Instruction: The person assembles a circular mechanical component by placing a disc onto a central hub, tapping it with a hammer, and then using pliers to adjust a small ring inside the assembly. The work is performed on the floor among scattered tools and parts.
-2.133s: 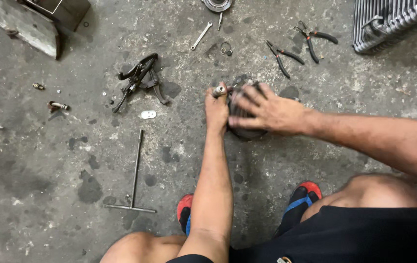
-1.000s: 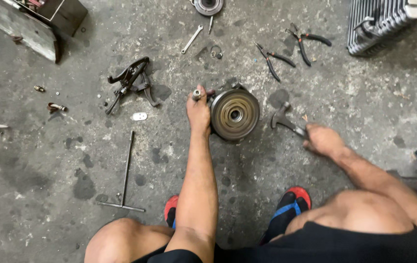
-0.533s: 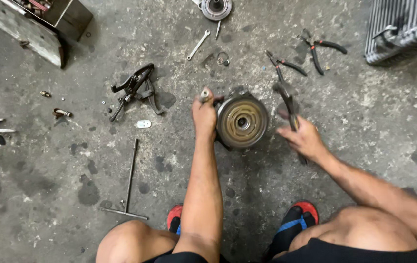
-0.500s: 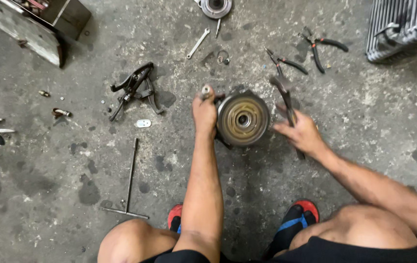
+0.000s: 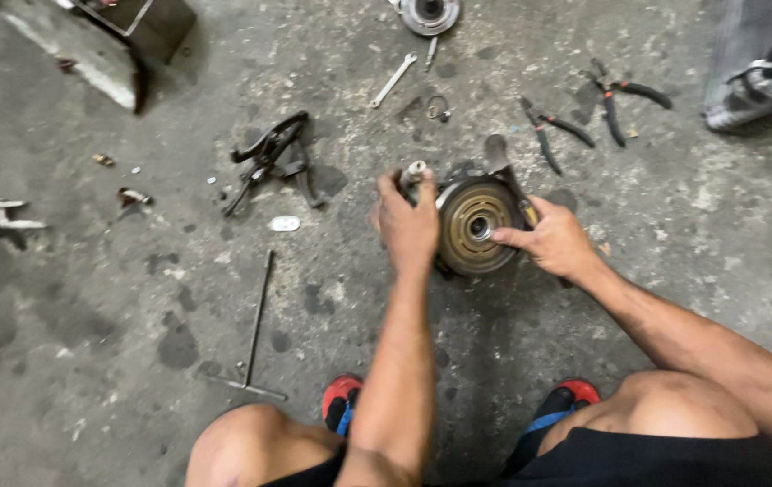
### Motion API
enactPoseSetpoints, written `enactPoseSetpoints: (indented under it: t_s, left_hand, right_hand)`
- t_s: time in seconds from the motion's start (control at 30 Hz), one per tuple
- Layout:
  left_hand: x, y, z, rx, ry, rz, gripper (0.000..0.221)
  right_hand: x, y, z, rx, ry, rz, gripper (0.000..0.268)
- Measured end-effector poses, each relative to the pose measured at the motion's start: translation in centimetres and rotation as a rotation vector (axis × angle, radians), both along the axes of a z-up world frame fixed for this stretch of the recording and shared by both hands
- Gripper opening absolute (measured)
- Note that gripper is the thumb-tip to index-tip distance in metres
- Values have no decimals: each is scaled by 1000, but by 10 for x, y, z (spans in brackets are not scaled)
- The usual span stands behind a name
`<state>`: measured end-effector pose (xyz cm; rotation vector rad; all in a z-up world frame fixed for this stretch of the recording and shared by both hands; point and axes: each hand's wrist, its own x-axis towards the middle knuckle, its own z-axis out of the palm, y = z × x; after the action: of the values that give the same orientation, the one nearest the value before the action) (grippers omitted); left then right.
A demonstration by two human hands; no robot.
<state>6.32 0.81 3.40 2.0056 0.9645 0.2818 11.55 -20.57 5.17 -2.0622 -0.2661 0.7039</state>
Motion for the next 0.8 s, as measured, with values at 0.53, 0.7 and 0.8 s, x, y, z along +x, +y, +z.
enactPoseSetpoints:
  t_s: [0.53, 0.7, 0.8]
  left_hand:
    - [-23, -58, 27, -80, -121, 0, 84]
    - [-5, -26, 31, -138, -88, -23, 86]
    - [0, -32, 25, 204, 121, 74, 62]
  right_hand:
    - [-2, -33, -9, -553, -184, 153, 63]
    - [-27, -11, -22, 188, -100, -182, 48]
    - [-31, 5, -30, 157, -409, -57, 28]
